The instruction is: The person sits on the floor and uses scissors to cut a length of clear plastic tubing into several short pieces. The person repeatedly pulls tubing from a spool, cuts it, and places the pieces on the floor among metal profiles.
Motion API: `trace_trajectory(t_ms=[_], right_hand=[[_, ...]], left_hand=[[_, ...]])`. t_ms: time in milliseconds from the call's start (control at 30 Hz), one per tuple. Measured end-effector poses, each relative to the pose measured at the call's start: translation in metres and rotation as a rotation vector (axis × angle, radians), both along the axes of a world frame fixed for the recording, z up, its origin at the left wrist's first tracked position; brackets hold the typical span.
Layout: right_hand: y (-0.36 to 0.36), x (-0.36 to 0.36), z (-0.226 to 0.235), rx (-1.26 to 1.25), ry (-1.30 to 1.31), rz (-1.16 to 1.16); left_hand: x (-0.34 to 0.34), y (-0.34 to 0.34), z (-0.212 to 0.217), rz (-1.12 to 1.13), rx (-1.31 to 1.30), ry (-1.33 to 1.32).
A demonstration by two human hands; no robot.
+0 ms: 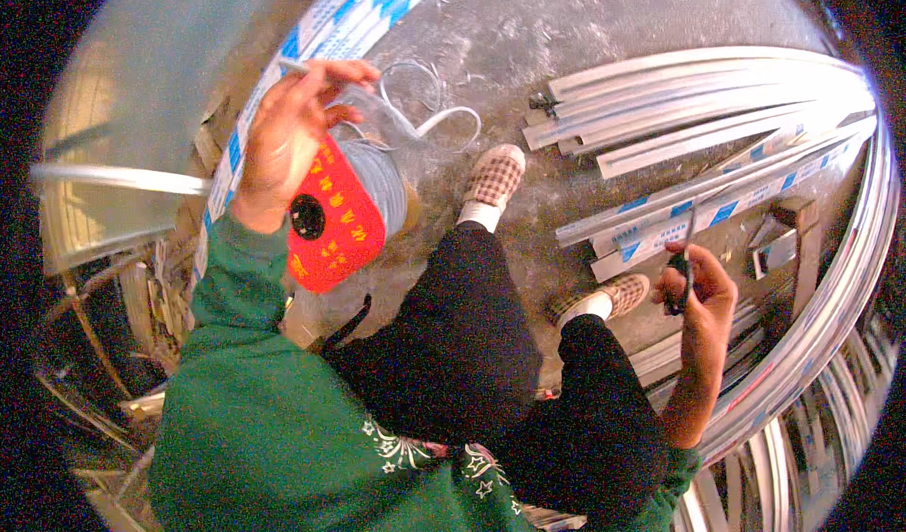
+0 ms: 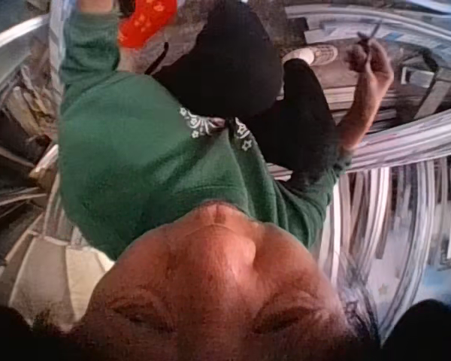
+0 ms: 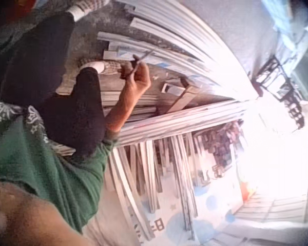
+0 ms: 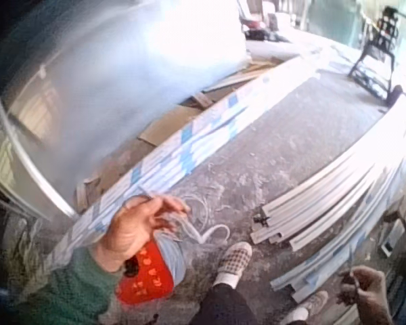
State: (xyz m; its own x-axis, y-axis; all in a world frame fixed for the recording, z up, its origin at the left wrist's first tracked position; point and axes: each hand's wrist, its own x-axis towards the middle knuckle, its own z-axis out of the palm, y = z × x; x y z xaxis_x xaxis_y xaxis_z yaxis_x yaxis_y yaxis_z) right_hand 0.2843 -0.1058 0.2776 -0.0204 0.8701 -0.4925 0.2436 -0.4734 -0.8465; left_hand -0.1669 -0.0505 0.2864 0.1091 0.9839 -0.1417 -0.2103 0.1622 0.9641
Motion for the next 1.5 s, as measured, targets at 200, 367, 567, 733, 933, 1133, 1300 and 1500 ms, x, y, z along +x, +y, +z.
trace_trajectory(t_ms=[200,367,567,733,933,1133,1300,1500], right_hand=[[0.013,-0.059,0.101,0.232,-0.081,0.088],[0.004,-0.135,0.154,0.217,0.008,0.398],[-0.036,-0.261,0.147,0.188,0.322,0.493],[-0.057,-0.295,0.146,0.276,0.527,0.509],[-0.043,-0.276,0.149,0.468,0.51,0.267],[-0.017,-0.242,0.153,0.607,0.691,0.237],[0.011,-0.204,0.163,0.556,0.744,0.072],[0.027,-0.118,0.177,0.972,0.748,-0.206]], left_hand=[[-0.057,-0.117,0.049,0.128,-0.12,-0.046],[-0.05,-0.185,0.068,0.276,-0.118,0.013],[-0.026,-0.174,0.1,0.117,0.404,0.308],[-0.008,-0.16,0.121,0.188,0.555,0.366],[-0.021,-0.151,0.101,0.309,0.417,0.337],[0.004,-0.121,0.011,-0.158,0.289,0.482],[-0.004,-0.028,-0.088,-0.383,-0.105,0.795],[-0.159,0.052,-0.095,-0.008,-0.04,0.541]])
